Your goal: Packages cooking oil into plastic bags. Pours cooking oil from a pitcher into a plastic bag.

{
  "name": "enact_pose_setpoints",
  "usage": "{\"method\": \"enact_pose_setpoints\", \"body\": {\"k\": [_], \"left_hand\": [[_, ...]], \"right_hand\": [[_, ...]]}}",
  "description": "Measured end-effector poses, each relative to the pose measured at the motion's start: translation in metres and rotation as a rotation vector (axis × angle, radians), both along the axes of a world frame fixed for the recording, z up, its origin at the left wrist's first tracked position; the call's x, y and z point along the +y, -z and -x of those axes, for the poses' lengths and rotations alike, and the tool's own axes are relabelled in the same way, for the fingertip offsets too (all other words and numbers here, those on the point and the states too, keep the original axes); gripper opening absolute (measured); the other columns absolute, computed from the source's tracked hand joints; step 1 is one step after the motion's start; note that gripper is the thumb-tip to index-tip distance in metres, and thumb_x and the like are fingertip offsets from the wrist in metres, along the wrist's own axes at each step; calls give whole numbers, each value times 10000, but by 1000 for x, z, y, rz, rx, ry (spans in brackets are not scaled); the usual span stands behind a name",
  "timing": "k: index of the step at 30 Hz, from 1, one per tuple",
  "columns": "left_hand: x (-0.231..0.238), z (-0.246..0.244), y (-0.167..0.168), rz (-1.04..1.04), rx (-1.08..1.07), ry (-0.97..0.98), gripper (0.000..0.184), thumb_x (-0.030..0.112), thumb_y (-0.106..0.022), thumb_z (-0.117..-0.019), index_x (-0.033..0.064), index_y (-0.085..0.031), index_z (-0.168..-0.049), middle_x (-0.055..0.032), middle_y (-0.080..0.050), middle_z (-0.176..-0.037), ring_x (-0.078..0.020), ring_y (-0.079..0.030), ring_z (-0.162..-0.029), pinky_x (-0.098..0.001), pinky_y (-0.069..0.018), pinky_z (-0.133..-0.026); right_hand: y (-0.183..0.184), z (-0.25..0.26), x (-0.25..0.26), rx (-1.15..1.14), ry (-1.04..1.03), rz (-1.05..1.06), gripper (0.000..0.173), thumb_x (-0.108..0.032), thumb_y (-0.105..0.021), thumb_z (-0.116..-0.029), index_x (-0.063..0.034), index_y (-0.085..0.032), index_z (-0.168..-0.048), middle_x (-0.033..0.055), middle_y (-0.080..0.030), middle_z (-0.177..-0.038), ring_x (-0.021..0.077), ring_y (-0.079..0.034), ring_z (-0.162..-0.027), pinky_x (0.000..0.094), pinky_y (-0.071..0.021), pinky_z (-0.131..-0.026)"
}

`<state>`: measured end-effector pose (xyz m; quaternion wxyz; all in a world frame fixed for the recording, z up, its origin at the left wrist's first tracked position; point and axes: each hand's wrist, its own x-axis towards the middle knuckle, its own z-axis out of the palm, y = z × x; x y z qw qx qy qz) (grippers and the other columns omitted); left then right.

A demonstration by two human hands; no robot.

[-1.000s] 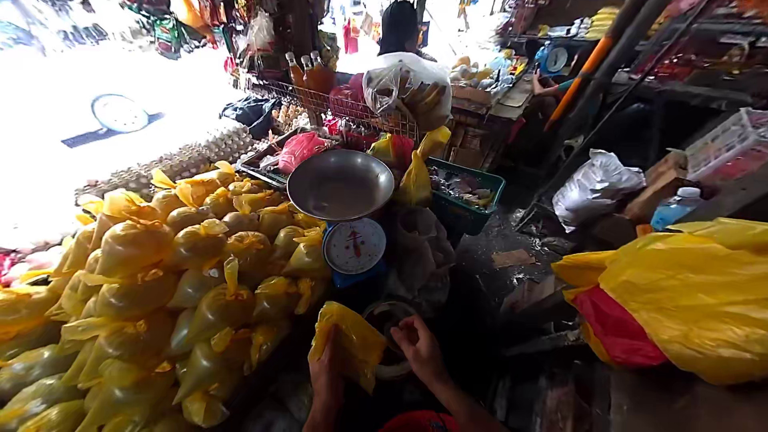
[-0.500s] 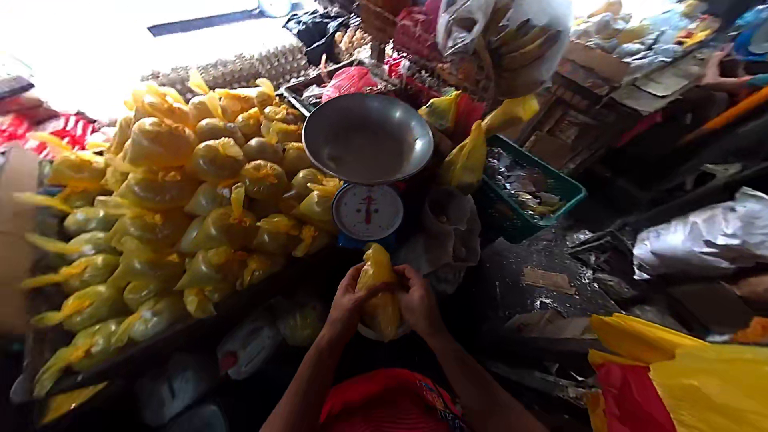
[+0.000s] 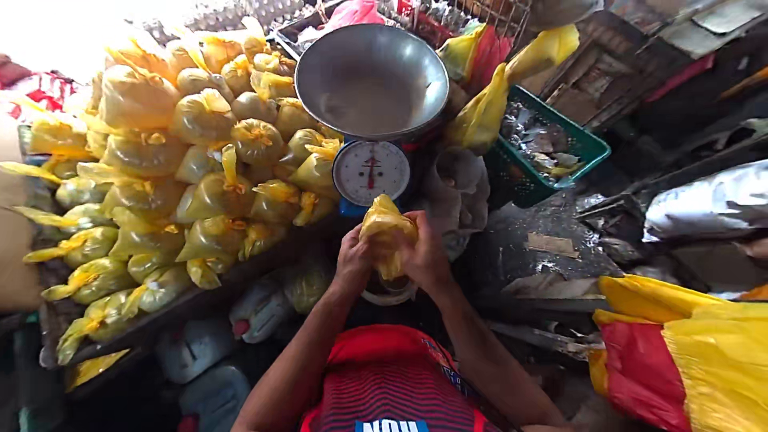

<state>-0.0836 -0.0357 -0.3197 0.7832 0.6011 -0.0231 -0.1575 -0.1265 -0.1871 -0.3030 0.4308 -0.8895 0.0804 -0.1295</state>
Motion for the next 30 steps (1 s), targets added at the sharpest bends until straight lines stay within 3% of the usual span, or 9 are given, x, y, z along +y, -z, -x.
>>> {"method": "enact_pose_setpoints", "body": {"k": [5, 9, 12, 15, 17, 19, 21, 24, 30], "left_hand": [[19, -13, -19, 454, 376, 105, 303, 132, -402, -1057, 38, -579, -1283, -178, -686, -1119, -279, -679, -1016, -504, -566, -900], [46, -27, -21, 435, 312, 448, 294, 252, -540, -955, 24, -690, -1065, -144, -726, -987, -214, -710, -912, -419, -596, -828], [66, -46, -20, 607, 309, 460, 341, 349, -637, -926, 39, -709, -1048, -140, -733, -973, -211, -721, -897, -413, -606, -825], [76, -57, -17, 747, 290, 418, 642, 643, -571, -943, 44, -670, -1152, -161, -721, -1067, -253, -708, -999, -470, -582, -915], [75, -53, -17, 536, 193, 469, 812, 744, -376, -972, 35, -593, -1304, -145, -707, -1147, -239, -690, -1054, -464, -572, -945], [72, -42, -14, 182, 69, 543, 566, 464, -487, -1047, 28, -473, -1409, -118, -689, -1163, -205, -687, -1041, -425, -584, -916], [65, -35, -3, -214, -64, 632, 741, 298, -807, -878, 45, -398, -1443, -128, -669, -1215, -209, -694, -1074, -427, -603, -940], [54, -50, 31, -722, -382, 376, 772, 64, -796, -741, 86, -490, -1449, -195, -566, -1344, -300, -669, -1070, -470, -610, -851], [47, -45, 68, -884, -415, 265, 730, 173, -765, -833, 96, -452, -1487, -161, -596, -1362, -287, -704, -1025, -483, -619, -828]], "right_hand": [[15, -6, 2, -180, 201, -147, 288, -7, -564, -933, -68, -631, -1206, 88, -720, -1056, 210, -714, -950, 464, -615, -820], [-1, -5, 12, -138, 197, -1172, 266, -35, -424, -1016, -68, -607, -1206, 114, -704, -1044, 218, -696, -922, 441, -606, -789], [-5, 3, 14, -69, -158, -1443, 388, -225, -413, -1029, -77, -619, -1322, 145, -697, -1138, 240, -693, -1001, 459, -597, -877], [3, 10, 23, -55, -222, -1152, 498, -349, -556, -1018, -82, -515, -1436, 159, -689, -1164, 246, -701, -1007, 444, -609, -867], [8, 15, 29, -31, -172, -776, 826, -391, -780, -896, -89, -363, -1542, 161, -667, -1216, 271, -694, -1055, 460, -619, -883], [16, 15, 38, -6, 26, -341, 897, -335, -855, -811, -74, -388, -1531, 127, -672, -1152, 222, -700, -989, 416, -634, -829], [26, 16, 42, -31, 273, -33, 693, -182, -795, -824, -24, -506, -1433, 166, -672, -1081, 262, -684, -919, 466, -605, -797], [36, 27, 36, -52, 474, 191, 672, 44, -688, -730, 5, -533, -1383, 213, -623, -1093, 331, -642, -912, 510, -571, -766], [62, 47, 68, 65, 517, 189, 695, -16, -798, -700, -23, -563, -1354, 167, -658, -1047, 314, -670, -870, 527, -592, -735]]}}
